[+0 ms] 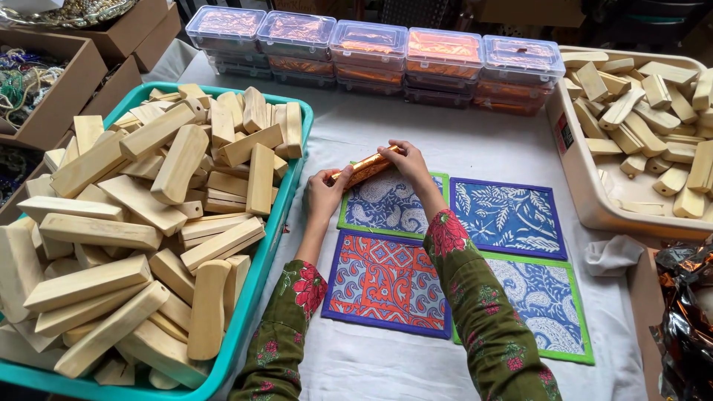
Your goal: The person wipes a wooden block with a white cloth, then wraps it in a sheet of copper foil. They smooth the foil around the block and place the wrapped item on the table. The person then picks up another wooden block and wipes it with the cloth.
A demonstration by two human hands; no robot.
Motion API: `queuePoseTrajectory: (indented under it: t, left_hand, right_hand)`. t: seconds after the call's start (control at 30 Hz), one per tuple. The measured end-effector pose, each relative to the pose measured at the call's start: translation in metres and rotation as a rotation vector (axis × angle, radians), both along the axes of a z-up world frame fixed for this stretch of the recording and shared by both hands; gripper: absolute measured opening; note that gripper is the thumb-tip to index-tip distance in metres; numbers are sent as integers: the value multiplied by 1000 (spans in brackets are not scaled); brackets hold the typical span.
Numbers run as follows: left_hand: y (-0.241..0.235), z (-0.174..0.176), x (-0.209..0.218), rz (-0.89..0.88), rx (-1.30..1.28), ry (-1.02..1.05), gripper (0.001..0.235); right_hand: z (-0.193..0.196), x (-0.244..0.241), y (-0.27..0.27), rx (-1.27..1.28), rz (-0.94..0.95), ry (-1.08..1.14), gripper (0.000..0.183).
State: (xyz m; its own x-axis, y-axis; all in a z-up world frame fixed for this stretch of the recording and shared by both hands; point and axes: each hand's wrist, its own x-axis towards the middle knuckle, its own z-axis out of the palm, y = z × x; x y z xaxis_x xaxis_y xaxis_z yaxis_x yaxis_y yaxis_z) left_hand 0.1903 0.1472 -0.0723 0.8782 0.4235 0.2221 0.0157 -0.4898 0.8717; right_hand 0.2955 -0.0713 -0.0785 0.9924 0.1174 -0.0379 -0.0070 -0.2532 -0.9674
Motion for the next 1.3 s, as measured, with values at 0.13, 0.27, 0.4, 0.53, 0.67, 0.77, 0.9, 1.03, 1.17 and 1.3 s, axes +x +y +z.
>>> queuePoseTrajectory:
  t: [0.13,0.27,0.4,0.53,0.67,0.77,0.9,1.03,1.17,1.3]
  left_hand:
    - [-2,-4,-2,1,61,98,67]
    - [-8,-11,-9,79,50,4,71]
    - [-30,27,-39,-54,-153,-46,71]
    - [-65,57,-73,58,152,-193,75]
    - [-100,67,-96,46,-37,-387,67]
    - [-131,64,-122,-93,-95,-337,66]
    - [-169,53,-156,-301,28,-323,62]
    - [-190,52,-188,-368,130,-220,62]
    - [-187,49,-203,-407,258,-314,57]
    - [-183,47,-200,-419,308,-340,52]
  right_hand:
    - [14,-13,5,-15,-23,-54,79]
    - [22,-30,-9,-185,-181,-216,67]
    - [21,-60,-46,-145,-237,-384,45]
    - [21,-113,-94,-248,-291,-549,34]
    - [31,-151,-144,-392,-345,-544,30]
    - [39,-173,-173,-387,-366,-539,32]
    - [44,-203,-201,-371,-419,-535,32]
    - [57,-232,-220,-662,-513,-600,37]
    - [58,-267,-237,-871,-720,-391,59]
    - [29,-270,-265,-1037,-815,-273,65]
